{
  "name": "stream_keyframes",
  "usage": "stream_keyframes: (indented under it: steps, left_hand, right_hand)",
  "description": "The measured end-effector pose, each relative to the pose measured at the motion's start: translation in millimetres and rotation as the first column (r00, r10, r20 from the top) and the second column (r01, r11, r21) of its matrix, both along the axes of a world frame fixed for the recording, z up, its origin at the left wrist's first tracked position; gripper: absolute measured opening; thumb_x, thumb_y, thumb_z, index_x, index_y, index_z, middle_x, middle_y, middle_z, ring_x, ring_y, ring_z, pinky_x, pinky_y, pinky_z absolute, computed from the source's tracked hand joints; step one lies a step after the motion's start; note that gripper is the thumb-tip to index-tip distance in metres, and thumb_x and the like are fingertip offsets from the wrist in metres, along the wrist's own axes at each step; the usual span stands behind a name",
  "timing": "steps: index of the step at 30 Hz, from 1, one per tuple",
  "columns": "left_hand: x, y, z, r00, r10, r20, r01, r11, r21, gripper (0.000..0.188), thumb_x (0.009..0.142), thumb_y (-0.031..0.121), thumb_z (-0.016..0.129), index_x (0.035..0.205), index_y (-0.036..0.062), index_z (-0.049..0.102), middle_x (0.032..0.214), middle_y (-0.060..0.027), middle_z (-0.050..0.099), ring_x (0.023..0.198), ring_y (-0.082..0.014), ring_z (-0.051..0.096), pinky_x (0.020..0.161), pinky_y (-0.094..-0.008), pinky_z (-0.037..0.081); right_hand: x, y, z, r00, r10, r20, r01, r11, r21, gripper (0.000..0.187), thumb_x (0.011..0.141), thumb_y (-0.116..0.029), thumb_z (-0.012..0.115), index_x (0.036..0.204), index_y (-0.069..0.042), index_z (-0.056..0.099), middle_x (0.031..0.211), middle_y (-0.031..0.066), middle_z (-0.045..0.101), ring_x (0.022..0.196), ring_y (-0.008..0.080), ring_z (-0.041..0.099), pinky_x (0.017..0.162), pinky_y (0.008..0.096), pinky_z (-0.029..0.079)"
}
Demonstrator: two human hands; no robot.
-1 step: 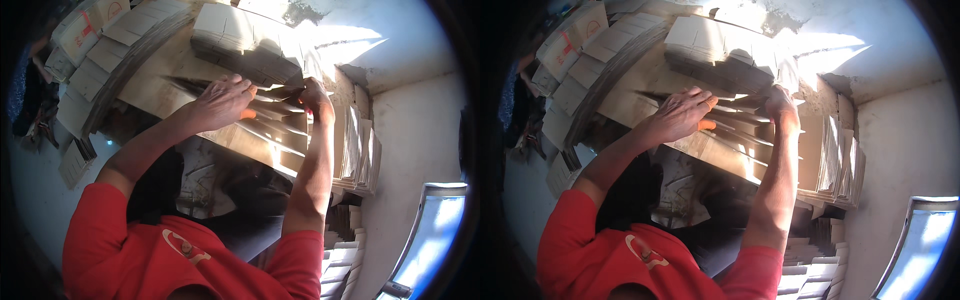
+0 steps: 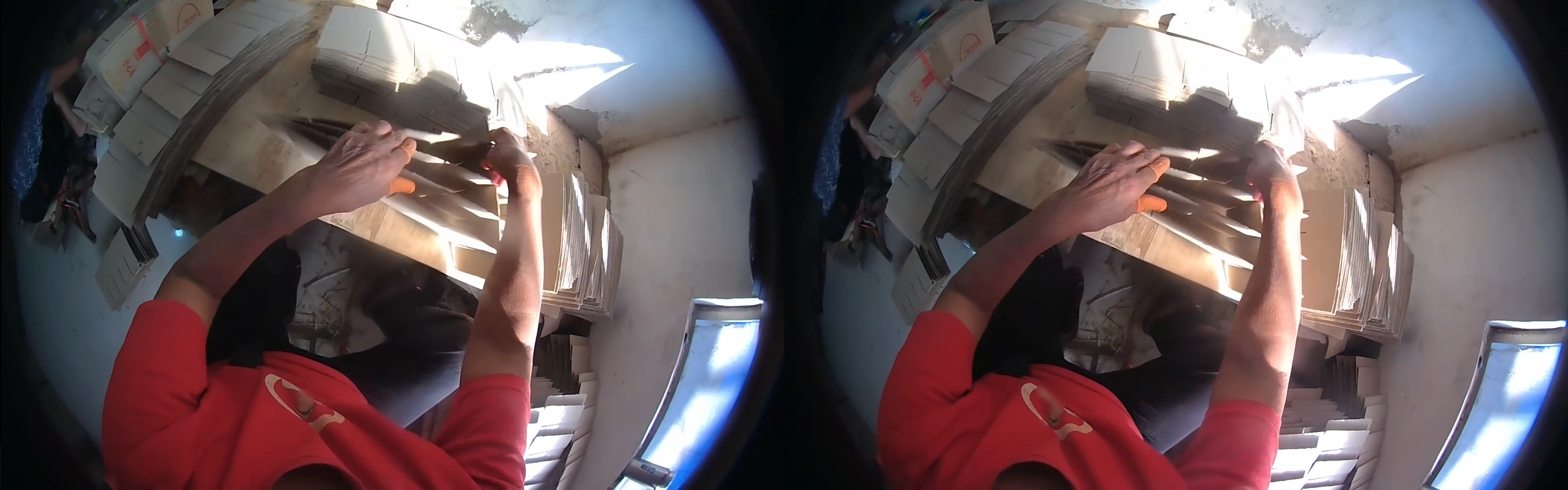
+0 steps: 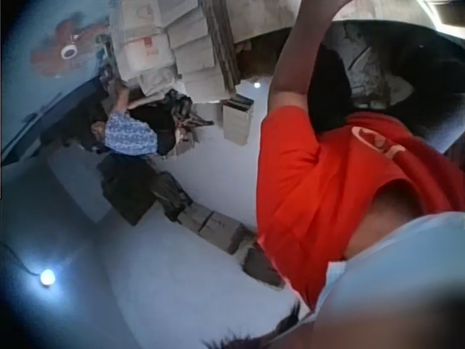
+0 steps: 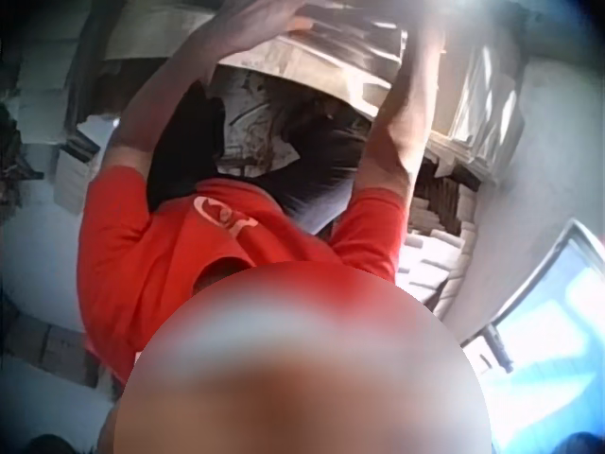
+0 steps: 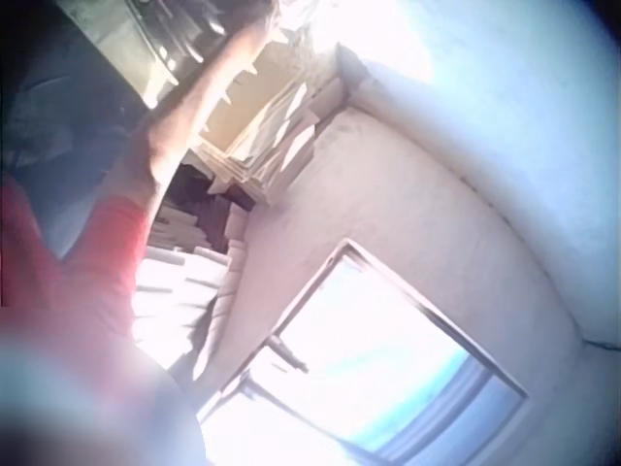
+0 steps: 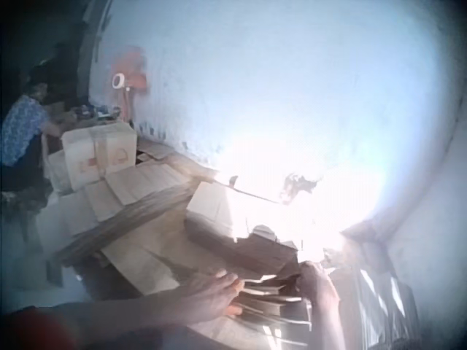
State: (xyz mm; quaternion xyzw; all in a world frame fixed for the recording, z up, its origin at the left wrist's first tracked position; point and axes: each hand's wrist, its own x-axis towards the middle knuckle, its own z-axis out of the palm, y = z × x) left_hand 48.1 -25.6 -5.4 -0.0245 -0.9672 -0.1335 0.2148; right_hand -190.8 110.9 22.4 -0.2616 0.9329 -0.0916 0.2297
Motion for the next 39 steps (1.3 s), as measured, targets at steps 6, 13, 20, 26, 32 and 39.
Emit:
stream_keyframes:
  steps: [6,13,20,26,32,39]
  left_hand:
    - [15,-11,-17,0.999,0.008,0.051,-0.010,0.999,0.039,0.058,0.077,0.033,0.070,0.119,-0.0030,0.052,0.118,-0.0129,0.056,0.114,-0.0274,0.050,0.098,-0.0385,0.040]
    - [11,-7,-31,0.982,-0.059,-0.178,0.063,0.998,0.014,0.047,0.074,0.016,0.070,0.115,-0.0007,0.054,0.110,-0.0112,0.057,0.109,-0.0270,0.052,0.094,-0.0379,0.040]
    - [2,-6,-49,0.967,-0.163,-0.198,0.185,0.977,0.102,0.007,0.066,0.002,0.060,0.072,0.0060,0.056,0.067,-0.0045,0.056,0.077,-0.0222,0.052,0.077,-0.0345,0.042]
    - [10,-1,-44,0.982,-0.146,-0.117,0.159,0.980,0.117,0.010,0.070,0.008,0.066,0.078,0.0059,0.061,0.066,-0.0047,0.059,0.076,-0.0230,0.055,0.076,-0.0355,0.042]
    - [10,8,-39,0.986,-0.124,-0.115,0.137,0.984,0.112,0.030,0.073,0.017,0.073,0.099,0.0048,0.066,0.079,-0.0053,0.065,0.081,-0.0232,0.058,0.079,-0.0358,0.045]
    - [4,6,-53,0.988,-0.144,-0.057,0.151,0.974,0.167,0.025,0.075,0.011,0.070,0.098,0.0017,0.066,0.081,-0.0074,0.066,0.075,-0.0240,0.058,0.071,-0.0349,0.048]
  right_hand:
    - [27,9,-21,0.989,-0.121,0.081,0.145,0.814,-0.562,0.039,0.084,-0.005,0.061,0.122,0.003,0.056,0.080,0.0121,0.064,0.054,0.0187,0.058,0.042,0.0308,0.049]
    - [44,165,-44,0.476,-0.288,-0.831,0.096,0.956,-0.276,0.042,0.085,-0.017,0.064,0.123,-0.001,0.056,0.108,0.0133,0.061,0.103,0.0329,0.056,0.086,0.0412,0.048]
    - [42,247,-96,0.508,-0.020,-0.861,0.266,0.955,0.135,0.060,0.080,-0.021,0.068,0.130,0.003,0.044,0.116,0.0145,0.055,0.107,0.0313,0.052,0.088,0.0431,0.043]
    - [29,244,-82,0.611,-0.212,-0.763,0.211,0.972,-0.101,0.018,0.080,-0.006,0.059,0.096,-0.002,0.053,0.098,0.0104,0.061,0.092,0.0306,0.057,0.079,0.0416,0.045]
    - [43,230,-59,0.595,-0.516,-0.616,0.206,0.839,-0.504,0.030,0.095,-0.028,0.036,0.097,-0.004,0.053,0.086,0.0129,0.064,0.086,0.0286,0.058,0.079,0.0394,0.045]
    - [23,237,-60,0.717,-0.557,-0.419,0.326,0.799,-0.506,0.027,0.095,-0.024,0.047,0.089,0.000,0.054,0.082,0.0183,0.066,0.069,0.0263,0.059,0.069,0.0374,0.047]
